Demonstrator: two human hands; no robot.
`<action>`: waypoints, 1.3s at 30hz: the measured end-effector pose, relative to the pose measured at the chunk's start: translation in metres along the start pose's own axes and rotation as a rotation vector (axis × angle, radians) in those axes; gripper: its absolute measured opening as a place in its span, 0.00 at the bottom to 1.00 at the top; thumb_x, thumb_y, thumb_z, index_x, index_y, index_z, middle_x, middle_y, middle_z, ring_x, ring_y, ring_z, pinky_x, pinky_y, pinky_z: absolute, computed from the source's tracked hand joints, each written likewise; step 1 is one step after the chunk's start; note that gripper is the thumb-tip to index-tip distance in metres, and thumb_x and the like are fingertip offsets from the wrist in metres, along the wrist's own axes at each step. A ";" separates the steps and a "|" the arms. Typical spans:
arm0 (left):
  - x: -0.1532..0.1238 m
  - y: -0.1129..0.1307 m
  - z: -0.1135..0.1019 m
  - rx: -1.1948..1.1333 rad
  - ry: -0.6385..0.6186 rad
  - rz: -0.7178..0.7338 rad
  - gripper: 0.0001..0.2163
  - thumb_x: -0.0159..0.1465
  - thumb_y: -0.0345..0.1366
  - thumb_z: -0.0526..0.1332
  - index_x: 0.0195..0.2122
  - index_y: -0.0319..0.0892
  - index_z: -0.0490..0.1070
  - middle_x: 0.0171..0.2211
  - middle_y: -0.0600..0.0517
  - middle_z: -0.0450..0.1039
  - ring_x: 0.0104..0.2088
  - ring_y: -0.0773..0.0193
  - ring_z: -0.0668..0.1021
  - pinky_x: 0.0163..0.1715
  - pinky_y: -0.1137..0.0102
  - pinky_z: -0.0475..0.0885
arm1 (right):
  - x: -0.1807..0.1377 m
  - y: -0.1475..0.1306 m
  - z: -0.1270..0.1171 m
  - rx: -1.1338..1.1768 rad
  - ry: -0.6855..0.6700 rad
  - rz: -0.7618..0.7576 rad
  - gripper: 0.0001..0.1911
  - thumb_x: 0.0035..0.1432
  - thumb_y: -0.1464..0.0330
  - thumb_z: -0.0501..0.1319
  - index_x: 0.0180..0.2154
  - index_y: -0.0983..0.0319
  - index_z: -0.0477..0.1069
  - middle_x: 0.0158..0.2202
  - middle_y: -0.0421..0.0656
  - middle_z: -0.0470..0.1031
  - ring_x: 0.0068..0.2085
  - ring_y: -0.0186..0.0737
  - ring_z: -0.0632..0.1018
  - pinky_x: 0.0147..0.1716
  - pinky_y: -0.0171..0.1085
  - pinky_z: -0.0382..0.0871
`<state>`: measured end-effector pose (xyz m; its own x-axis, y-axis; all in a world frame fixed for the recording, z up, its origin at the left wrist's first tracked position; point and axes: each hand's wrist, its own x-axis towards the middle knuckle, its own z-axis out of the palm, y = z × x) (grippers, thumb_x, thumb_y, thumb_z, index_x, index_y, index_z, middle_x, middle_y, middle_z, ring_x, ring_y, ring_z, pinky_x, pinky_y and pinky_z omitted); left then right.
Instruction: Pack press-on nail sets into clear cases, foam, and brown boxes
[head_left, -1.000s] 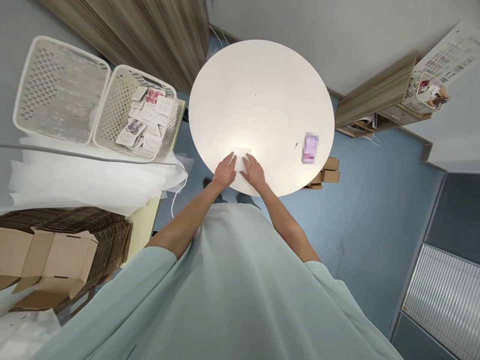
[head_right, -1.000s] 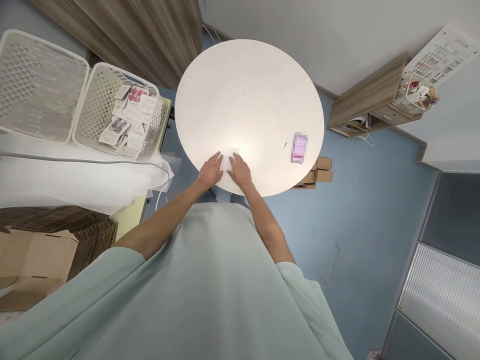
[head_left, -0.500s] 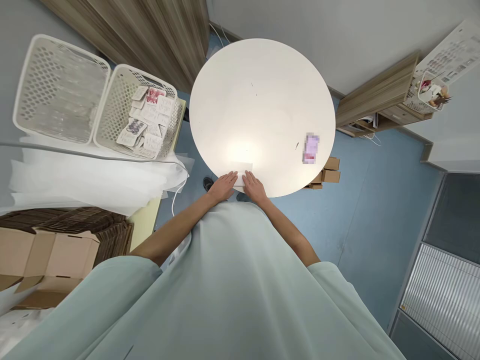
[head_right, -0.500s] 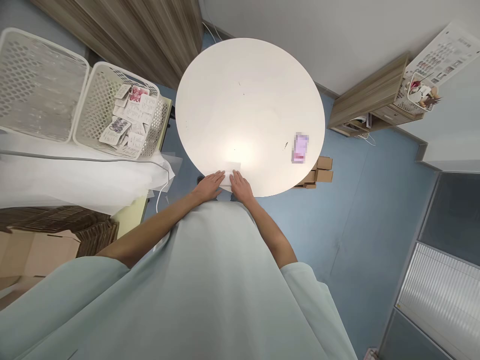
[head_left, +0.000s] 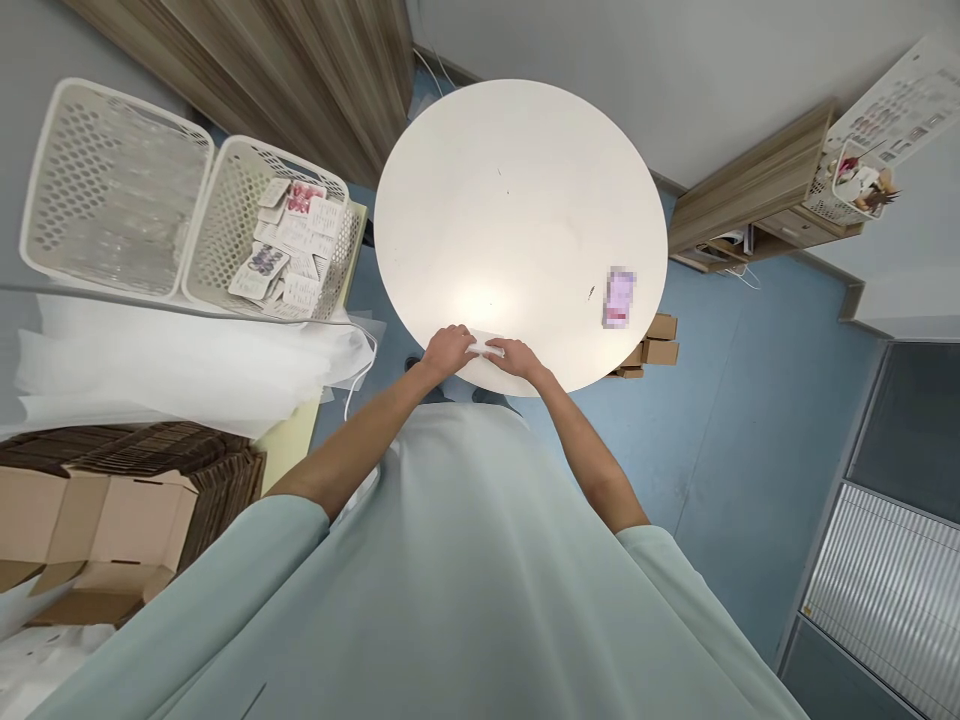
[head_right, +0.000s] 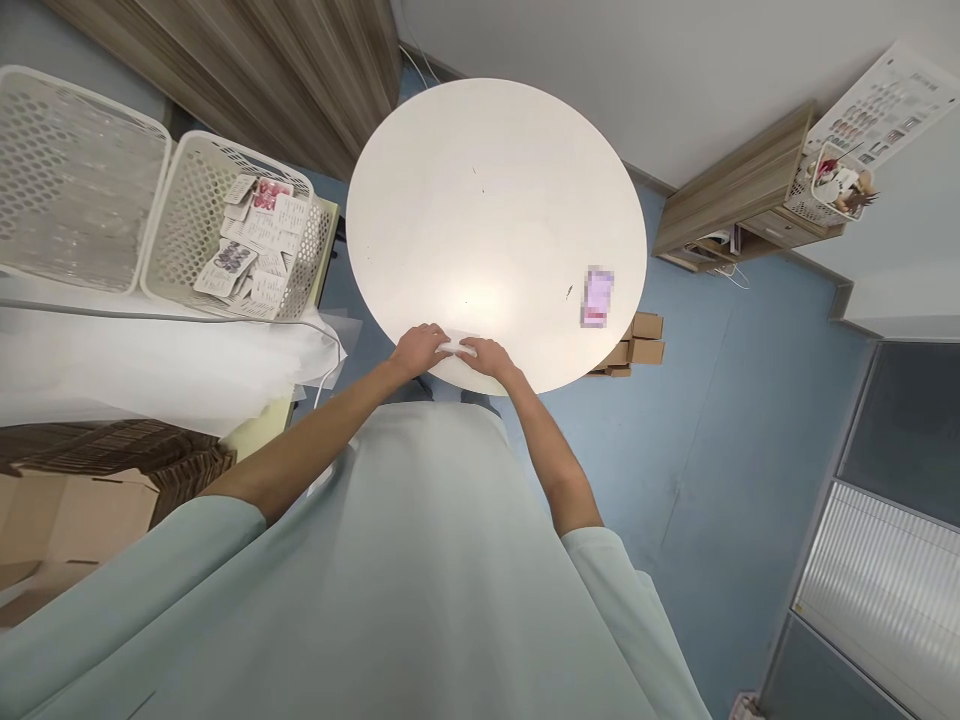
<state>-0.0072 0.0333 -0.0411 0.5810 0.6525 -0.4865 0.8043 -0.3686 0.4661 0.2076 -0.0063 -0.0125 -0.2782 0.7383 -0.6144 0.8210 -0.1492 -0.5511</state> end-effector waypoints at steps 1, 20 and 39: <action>0.004 0.001 -0.003 -0.003 -0.001 -0.023 0.16 0.74 0.41 0.59 0.54 0.42 0.83 0.57 0.39 0.77 0.59 0.42 0.77 0.57 0.54 0.72 | 0.002 0.000 -0.003 0.017 0.017 0.002 0.23 0.78 0.57 0.59 0.67 0.56 0.75 0.66 0.45 0.80 0.63 0.50 0.81 0.63 0.46 0.75; 0.023 0.016 0.005 -0.266 0.052 -0.440 0.24 0.71 0.45 0.64 0.64 0.40 0.69 0.62 0.34 0.74 0.60 0.36 0.77 0.52 0.51 0.78 | 0.052 -0.001 -0.014 -0.159 0.179 0.137 0.16 0.74 0.70 0.60 0.59 0.63 0.77 0.62 0.54 0.75 0.61 0.55 0.75 0.61 0.50 0.75; 0.005 -0.017 0.006 -0.573 0.062 -0.442 0.14 0.68 0.38 0.67 0.53 0.44 0.75 0.60 0.42 0.76 0.53 0.52 0.83 0.56 0.61 0.76 | 0.029 -0.046 0.040 -0.025 0.262 0.359 0.15 0.77 0.66 0.57 0.60 0.60 0.72 0.59 0.51 0.76 0.48 0.47 0.83 0.52 0.44 0.79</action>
<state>-0.0177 0.0387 -0.0559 0.1952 0.7026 -0.6843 0.7607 0.3320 0.5578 0.1420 -0.0045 -0.0272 0.1601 0.7850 -0.5985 0.8553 -0.4130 -0.3129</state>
